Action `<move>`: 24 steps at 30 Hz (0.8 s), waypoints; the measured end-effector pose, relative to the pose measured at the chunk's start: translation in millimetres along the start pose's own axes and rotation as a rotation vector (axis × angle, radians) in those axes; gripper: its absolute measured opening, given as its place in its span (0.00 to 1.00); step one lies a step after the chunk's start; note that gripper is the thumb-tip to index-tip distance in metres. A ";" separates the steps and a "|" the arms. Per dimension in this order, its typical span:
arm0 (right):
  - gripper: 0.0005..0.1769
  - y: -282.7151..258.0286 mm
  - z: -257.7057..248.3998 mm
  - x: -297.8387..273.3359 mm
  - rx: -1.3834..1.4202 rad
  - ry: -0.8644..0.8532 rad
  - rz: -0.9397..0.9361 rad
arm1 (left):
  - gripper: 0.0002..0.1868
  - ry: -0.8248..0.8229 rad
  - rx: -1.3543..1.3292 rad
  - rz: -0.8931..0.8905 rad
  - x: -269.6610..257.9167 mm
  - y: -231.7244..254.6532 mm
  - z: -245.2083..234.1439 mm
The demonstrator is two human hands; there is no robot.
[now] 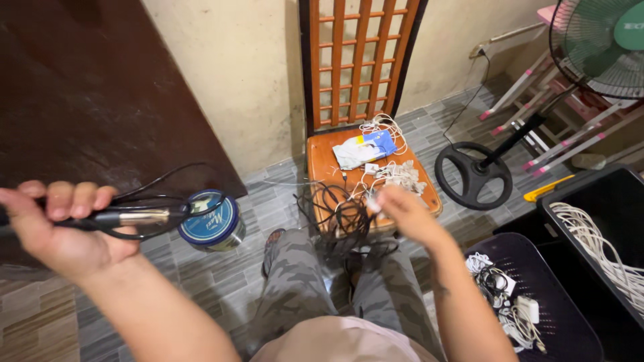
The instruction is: The person cleans a black wired microphone using a white tissue. They wipe the microphone head and the cable repeatedly while holding the device in their left hand. The task takes place on a wooden chair in a room with a fan and a storage bin nearby.
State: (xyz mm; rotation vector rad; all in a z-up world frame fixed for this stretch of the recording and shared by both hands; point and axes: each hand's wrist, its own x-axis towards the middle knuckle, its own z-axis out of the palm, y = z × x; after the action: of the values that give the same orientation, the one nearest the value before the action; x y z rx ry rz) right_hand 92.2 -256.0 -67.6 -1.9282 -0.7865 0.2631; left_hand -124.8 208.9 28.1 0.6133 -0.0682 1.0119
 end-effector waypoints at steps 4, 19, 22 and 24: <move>0.10 -73.4 -57.4 -4.0 0.445 0.209 -0.242 | 0.20 -0.014 0.045 -0.040 0.9 -11.9 -0.9; 0.05 -151.4 -105.2 65.6 0.129 0.314 -0.120 | 0.15 -0.088 0.126 -0.269 -18.5 -87.8 43.6; 0.11 -159.7 -98.3 57.5 -0.246 0.302 -0.157 | 0.13 -0.094 0.342 -0.204 -21.4 -104.1 47.9; 0.11 -169.5 -92.6 53.9 -0.249 0.292 -0.123 | 0.14 -0.069 0.456 -0.242 -26.5 -117.2 48.1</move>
State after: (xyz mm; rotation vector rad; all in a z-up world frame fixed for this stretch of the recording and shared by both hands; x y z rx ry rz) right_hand 110.1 -239.6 131.4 -2.0783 -0.7643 -0.1970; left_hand -33.6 119.6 6.8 1.0462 0.1775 0.7720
